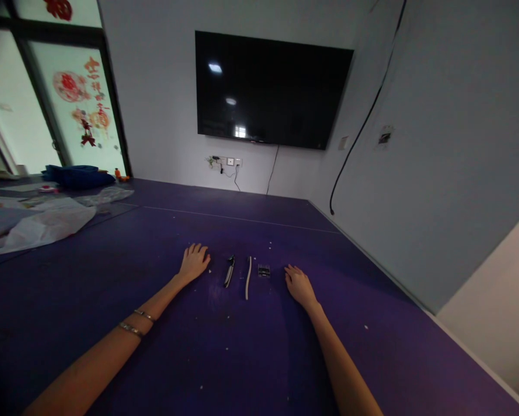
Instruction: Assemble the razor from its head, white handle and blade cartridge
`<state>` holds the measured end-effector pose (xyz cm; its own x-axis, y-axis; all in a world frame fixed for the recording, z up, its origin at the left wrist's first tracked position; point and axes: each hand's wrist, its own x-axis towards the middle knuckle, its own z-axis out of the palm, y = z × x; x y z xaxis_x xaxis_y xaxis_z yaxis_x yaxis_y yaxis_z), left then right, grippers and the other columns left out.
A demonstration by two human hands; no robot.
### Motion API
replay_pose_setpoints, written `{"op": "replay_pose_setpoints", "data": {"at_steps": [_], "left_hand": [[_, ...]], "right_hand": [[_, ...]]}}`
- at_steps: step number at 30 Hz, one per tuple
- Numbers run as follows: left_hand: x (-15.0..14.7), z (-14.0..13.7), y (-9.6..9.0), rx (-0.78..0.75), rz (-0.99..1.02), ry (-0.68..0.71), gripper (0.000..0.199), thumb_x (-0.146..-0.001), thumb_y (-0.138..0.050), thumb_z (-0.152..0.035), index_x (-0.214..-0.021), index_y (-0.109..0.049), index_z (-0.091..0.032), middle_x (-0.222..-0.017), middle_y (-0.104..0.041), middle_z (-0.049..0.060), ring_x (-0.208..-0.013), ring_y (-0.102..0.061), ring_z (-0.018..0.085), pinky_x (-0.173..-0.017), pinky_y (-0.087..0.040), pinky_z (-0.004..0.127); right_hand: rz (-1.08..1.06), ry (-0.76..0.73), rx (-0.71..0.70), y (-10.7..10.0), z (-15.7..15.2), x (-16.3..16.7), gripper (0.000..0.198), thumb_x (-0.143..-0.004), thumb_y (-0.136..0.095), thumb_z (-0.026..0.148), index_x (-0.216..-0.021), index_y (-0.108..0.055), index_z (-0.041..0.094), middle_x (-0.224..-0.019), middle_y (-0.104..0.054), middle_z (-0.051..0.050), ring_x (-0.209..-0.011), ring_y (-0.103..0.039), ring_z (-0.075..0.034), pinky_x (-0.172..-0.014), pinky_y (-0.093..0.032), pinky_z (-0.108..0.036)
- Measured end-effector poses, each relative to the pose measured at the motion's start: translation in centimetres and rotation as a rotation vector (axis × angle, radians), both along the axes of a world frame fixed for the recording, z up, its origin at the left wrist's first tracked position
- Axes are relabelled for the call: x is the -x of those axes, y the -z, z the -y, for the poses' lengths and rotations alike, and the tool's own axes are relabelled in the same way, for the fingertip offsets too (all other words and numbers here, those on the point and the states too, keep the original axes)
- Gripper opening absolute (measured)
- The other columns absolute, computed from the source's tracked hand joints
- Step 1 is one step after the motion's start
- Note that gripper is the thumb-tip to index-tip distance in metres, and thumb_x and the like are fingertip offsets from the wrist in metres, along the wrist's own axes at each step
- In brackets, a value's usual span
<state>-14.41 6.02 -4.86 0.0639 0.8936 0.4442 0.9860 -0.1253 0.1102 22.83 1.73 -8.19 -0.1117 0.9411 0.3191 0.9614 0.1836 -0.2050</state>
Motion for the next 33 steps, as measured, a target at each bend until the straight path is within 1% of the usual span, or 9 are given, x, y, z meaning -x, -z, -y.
{"op": "replay_pose_setpoints", "data": {"at_steps": [1, 3, 5, 7, 13, 19, 26, 30, 33], "left_hand": [[0.5, -0.3, 0.3, 0.014, -0.015, -0.010, 0.040, -0.086, -0.036, -0.032, -0.120, -0.050, -0.015, -0.132, -0.044, 0.014, -0.125, -0.031, 0.033, -0.102, -0.021, 0.047], [1.3, -0.7, 0.7, 0.088, -0.018, -0.033, 0.042, -0.086, -0.034, -0.031, -0.122, -0.049, -0.015, -0.134, -0.042, 0.015, -0.125, -0.031, 0.035, -0.100, -0.022, 0.052], [1.7, -1.0, 1.0, 0.157, -0.008, -0.044, 0.042, -0.086, -0.031, -0.029, -0.122, -0.050, -0.016, -0.134, -0.043, 0.014, -0.124, -0.033, 0.036, -0.098, -0.025, 0.053], [1.7, -1.1, 1.1, 0.182, -0.001, -0.042, 0.042, -0.086, -0.030, -0.029, -0.121, -0.051, -0.016, -0.133, -0.044, 0.014, -0.123, -0.034, 0.035, -0.097, -0.027, 0.052], [1.7, -1.0, 1.0, 0.166, -0.014, -0.034, 0.042, -0.086, -0.030, -0.028, -0.120, -0.052, -0.016, -0.132, -0.046, 0.014, -0.122, -0.036, 0.035, -0.096, -0.029, 0.051], [1.7, -0.9, 1.0, 0.155, -0.021, -0.030, 0.041, -0.086, -0.030, -0.028, -0.119, -0.053, -0.016, -0.131, -0.047, 0.013, -0.121, -0.037, 0.035, -0.095, -0.030, 0.050], [1.7, -1.0, 1.0, 0.165, -0.024, -0.047, 0.041, -0.086, -0.031, -0.028, -0.120, -0.052, -0.017, -0.132, -0.046, 0.013, -0.122, -0.036, 0.035, -0.096, -0.029, 0.050], [1.8, -1.1, 1.1, 0.160, -0.005, -0.029, 0.041, -0.086, -0.031, -0.029, -0.119, -0.053, -0.017, -0.132, -0.046, 0.013, -0.122, -0.037, 0.034, -0.095, -0.030, 0.049], [2.0, -1.2, 0.9, 0.154, 0.046, -0.030, 0.040, -0.085, -0.035, -0.029, -0.119, -0.052, -0.017, -0.130, -0.049, 0.011, -0.121, -0.038, 0.033, -0.096, -0.031, 0.047]], "right_hand": [[-0.003, 0.002, 0.002, 0.0, 0.0, 0.0, 0.043, -0.086, -0.033, 0.024, -0.122, -0.054, 0.013, -0.130, -0.050, -0.011, -0.124, -0.040, -0.023, -0.100, -0.035, -0.038], [-0.015, 0.003, 0.004, 0.0, -0.1, 0.1, 0.043, -0.086, -0.033, 0.023, -0.122, -0.054, 0.013, -0.130, -0.050, -0.011, -0.125, -0.039, -0.023, -0.101, -0.035, -0.038], [-0.033, 0.003, 0.006, 0.0, -0.2, 0.0, 0.043, -0.086, -0.034, 0.023, -0.121, -0.055, 0.012, -0.130, -0.050, -0.012, -0.125, -0.039, -0.023, -0.101, -0.034, -0.038], [-0.051, 0.002, 0.009, 0.0, -0.1, 0.0, 0.043, -0.085, -0.035, 0.023, -0.121, -0.055, 0.012, -0.130, -0.050, -0.012, -0.126, -0.038, -0.023, -0.102, -0.034, -0.038], [-0.052, -0.011, -0.010, -0.4, 0.3, 0.3, 0.042, -0.086, -0.034, 0.023, -0.121, -0.055, 0.012, -0.130, -0.050, -0.011, -0.125, -0.039, -0.022, -0.103, -0.032, -0.037], [-0.081, -0.031, -0.021, -0.3, 0.2, 0.2, 0.041, -0.085, -0.037, 0.022, -0.119, -0.057, 0.012, -0.129, -0.051, -0.012, -0.124, -0.040, -0.023, -0.105, -0.030, -0.039], [-0.051, -0.010, -0.027, -0.2, 0.2, 0.1, 0.041, -0.085, -0.036, 0.022, -0.120, -0.056, 0.014, -0.129, -0.051, -0.009, -0.124, -0.041, -0.021, -0.103, -0.032, -0.037], [-0.036, -0.009, -0.027, -0.4, 0.4, 0.3, 0.042, -0.086, -0.035, 0.023, -0.120, -0.056, 0.011, -0.129, -0.050, -0.011, -0.124, -0.041, -0.021, -0.104, -0.032, -0.035], [-0.025, 0.004, -0.023, -0.6, 0.6, 0.4, 0.041, -0.085, -0.035, 0.022, -0.120, -0.056, 0.013, -0.129, -0.051, -0.009, -0.123, -0.041, -0.021, -0.103, -0.032, -0.035]]}}
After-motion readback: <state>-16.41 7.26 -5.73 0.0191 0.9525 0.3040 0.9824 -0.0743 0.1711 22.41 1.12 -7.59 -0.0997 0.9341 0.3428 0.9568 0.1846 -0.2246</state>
